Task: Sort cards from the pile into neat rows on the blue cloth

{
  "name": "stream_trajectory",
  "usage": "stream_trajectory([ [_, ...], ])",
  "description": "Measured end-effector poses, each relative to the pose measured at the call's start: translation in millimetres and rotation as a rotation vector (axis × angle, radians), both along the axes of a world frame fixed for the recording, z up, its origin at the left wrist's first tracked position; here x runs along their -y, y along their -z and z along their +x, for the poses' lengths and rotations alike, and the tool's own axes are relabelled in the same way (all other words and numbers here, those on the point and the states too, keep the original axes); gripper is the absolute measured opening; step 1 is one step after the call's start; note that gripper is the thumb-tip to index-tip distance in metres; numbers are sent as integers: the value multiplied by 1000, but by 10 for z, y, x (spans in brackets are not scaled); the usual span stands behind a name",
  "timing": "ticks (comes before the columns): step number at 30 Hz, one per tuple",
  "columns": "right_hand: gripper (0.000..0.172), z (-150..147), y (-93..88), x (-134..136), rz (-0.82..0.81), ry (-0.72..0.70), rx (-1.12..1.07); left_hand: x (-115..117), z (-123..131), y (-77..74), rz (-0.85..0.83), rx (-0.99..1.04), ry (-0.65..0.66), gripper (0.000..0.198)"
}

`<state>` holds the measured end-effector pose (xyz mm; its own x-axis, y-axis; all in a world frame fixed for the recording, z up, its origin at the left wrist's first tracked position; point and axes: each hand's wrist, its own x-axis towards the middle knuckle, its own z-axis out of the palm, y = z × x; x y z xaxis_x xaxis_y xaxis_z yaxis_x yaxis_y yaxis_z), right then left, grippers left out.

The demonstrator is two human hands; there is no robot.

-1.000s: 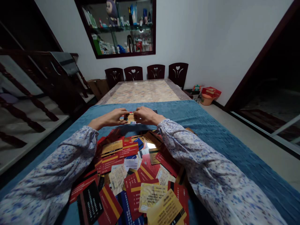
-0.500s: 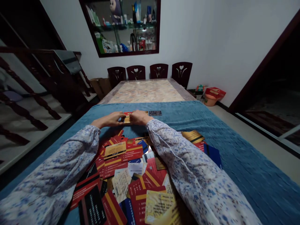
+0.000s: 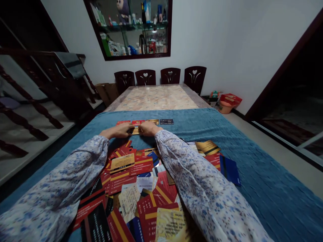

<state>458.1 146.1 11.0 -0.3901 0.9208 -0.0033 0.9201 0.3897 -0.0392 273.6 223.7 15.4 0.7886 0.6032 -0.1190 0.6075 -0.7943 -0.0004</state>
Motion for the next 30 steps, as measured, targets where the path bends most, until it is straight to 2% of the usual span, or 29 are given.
stream_trajectory([
  [7, 27, -24, 25, -36, -23, -11, -7, 16, 3, -11, 7, -16, 26, 17],
  [18, 33, -126, -9, 44, -26, 67, 60, 29, -17, -13, -20, -10, 27, 19],
  [30, 32, -111, -24, 28, -21, 21, 79, 50, 35, -16, 15, -73, 4, 20],
])
